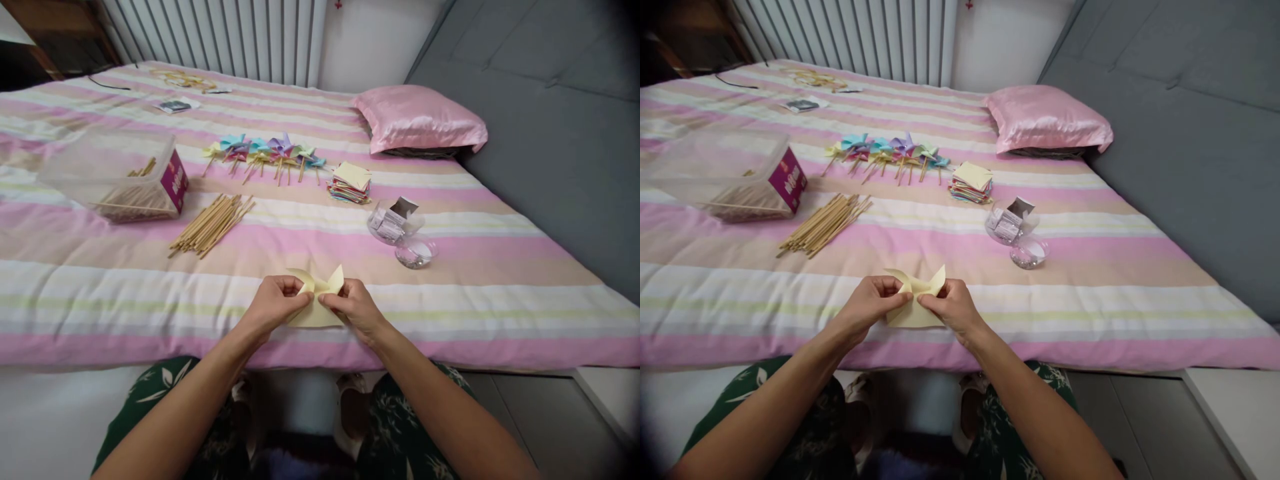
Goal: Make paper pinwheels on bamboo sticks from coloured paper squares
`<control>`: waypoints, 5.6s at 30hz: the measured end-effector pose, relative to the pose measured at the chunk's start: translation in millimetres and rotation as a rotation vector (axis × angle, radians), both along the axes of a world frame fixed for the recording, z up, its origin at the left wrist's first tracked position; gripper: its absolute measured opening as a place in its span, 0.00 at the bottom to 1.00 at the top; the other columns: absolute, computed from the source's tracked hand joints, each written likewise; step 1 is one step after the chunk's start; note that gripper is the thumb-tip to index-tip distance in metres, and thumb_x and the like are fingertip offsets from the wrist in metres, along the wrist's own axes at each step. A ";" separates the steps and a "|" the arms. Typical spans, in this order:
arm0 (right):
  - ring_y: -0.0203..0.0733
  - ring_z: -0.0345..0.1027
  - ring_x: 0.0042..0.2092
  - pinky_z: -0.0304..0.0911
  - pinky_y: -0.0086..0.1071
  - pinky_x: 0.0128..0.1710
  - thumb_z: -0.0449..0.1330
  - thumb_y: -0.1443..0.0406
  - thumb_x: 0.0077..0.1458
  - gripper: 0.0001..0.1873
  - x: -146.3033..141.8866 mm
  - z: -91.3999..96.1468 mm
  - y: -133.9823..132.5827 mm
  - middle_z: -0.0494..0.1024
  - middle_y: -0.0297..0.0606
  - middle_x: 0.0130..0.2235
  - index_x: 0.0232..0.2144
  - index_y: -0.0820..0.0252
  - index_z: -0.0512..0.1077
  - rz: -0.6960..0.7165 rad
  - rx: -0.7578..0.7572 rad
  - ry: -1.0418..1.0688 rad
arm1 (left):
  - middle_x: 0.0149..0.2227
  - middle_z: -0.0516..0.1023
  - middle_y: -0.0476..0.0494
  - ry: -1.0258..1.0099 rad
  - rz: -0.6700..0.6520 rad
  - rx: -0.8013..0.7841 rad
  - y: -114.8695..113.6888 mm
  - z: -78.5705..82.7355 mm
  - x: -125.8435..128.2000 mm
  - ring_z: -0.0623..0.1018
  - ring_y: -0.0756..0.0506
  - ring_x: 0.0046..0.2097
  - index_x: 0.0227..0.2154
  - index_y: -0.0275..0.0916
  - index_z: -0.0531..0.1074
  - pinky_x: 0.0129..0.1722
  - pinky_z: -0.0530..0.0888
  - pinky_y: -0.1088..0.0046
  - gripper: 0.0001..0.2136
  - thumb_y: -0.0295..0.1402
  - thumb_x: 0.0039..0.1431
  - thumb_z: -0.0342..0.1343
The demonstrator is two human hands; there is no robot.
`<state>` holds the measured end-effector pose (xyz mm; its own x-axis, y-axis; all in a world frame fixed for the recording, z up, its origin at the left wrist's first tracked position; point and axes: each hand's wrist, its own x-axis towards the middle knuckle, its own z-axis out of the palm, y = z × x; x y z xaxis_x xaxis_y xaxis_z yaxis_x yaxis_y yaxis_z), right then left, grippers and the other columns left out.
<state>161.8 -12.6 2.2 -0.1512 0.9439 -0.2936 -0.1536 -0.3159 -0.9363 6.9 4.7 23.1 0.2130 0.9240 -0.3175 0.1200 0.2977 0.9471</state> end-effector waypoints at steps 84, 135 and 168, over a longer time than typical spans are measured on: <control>0.41 0.72 0.38 0.69 0.30 0.31 0.64 0.58 0.47 0.11 -9.4 -6.4 -4.6 0.74 0.42 0.40 0.25 0.60 0.77 -0.307 0.500 -0.508 | 0.17 0.67 0.50 -0.017 0.150 0.275 -0.8 -14.7 -1.6 0.65 0.52 0.21 0.16 0.34 0.72 0.21 0.59 0.77 0.10 0.34 0.45 0.62; 0.49 0.68 0.44 0.61 0.37 0.40 0.55 0.62 0.53 0.12 129.1 2.5 54.3 0.73 0.46 0.42 0.39 0.60 0.70 -0.408 -0.075 -1.618 | 0.16 0.68 0.51 0.076 0.315 0.251 13.1 -16.2 -12.8 0.67 0.51 0.20 0.14 0.36 0.69 0.18 0.59 0.77 0.08 0.34 0.39 0.60; 0.51 0.68 0.46 0.62 0.37 0.39 0.53 0.62 0.54 0.17 126.4 -1.0 53.0 0.68 0.51 0.48 0.46 0.63 0.66 -0.296 -0.107 -1.637 | 0.18 0.70 0.50 0.112 0.280 0.255 14.0 -21.6 -14.8 0.67 0.52 0.21 0.19 0.35 0.74 0.19 0.59 0.78 0.08 0.35 0.43 0.60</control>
<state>288.2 40.4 1.2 0.5293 0.8484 -0.0111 0.8399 -0.5257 -0.1348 -7.9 18.7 1.5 -0.0819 0.9936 -0.0774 0.1745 0.0908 0.9805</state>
